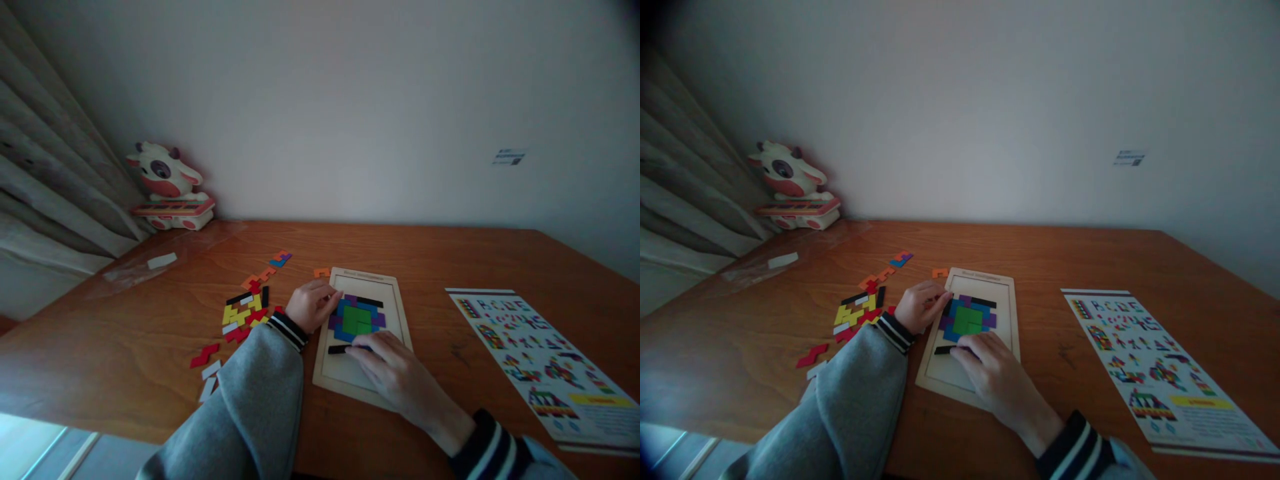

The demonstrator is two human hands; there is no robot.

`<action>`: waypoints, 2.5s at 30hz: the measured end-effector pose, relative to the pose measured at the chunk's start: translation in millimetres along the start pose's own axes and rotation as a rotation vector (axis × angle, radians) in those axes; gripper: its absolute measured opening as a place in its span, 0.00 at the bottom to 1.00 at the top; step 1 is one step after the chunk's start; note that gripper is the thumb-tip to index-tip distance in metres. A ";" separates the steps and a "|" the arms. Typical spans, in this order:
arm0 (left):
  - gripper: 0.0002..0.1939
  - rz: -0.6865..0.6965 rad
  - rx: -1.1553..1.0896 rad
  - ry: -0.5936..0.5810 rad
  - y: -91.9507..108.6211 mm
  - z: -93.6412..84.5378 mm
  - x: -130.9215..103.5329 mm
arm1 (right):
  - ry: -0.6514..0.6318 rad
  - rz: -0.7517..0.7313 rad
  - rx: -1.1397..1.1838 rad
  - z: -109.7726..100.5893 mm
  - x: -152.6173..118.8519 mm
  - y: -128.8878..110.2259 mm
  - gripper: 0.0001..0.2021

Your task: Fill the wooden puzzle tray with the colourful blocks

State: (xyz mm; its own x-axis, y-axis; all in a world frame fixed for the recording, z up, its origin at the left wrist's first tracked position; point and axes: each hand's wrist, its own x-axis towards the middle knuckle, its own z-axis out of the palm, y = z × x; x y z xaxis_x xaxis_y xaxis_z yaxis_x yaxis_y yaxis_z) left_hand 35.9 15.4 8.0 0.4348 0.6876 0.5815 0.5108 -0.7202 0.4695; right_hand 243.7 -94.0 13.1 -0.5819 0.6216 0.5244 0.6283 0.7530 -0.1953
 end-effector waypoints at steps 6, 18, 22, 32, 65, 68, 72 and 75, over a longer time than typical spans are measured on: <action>0.18 0.029 0.054 -0.003 1.4 0.6 -0.9 | -0.020 -0.064 -0.117 6.6 3.1 -0.5 0.09; 0.38 0.157 -0.014 -0.260 -3.7 -17.6 -5.6 | 0.076 0.220 0.005 -6.4 -22.2 39.8 0.10; 0.45 0.145 0.007 -0.288 -5.9 -18.5 -8.8 | 0.012 0.211 0.044 -9.2 -26.8 39.7 0.11; 0.39 0.128 0.046 -0.276 -11.0 -14.0 -9.2 | -0.060 0.180 0.081 -4.1 -27.0 39.3 0.11; 0.21 0.198 -0.037 -0.414 -5.8 -7.8 -11.3 | -0.109 0.141 0.077 -4.0 -23.1 41.7 0.13; 0.22 0.192 -0.037 -0.418 -4.1 -7.7 -11.2 | -0.097 0.149 0.082 -3.9 -22.9 41.8 0.14; 0.21 0.207 -0.072 -0.387 -2.5 -9.1 -8.7 | -0.094 0.182 0.082 -4.7 -23.8 41.7 0.14; 0.16 0.174 -0.011 -0.296 -8.8 -16.1 -6.6 | -0.097 0.206 0.087 -5.3 -24.5 42.0 0.15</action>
State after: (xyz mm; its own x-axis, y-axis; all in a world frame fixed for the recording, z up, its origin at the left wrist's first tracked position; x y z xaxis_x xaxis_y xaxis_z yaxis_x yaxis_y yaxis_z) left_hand 16.6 15.7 10.7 0.7122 0.5500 0.4362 0.4022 -0.8290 0.3885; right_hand 287.2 -78.8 -3.6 -0.4957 0.7786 0.3847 0.6946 0.6214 -0.3626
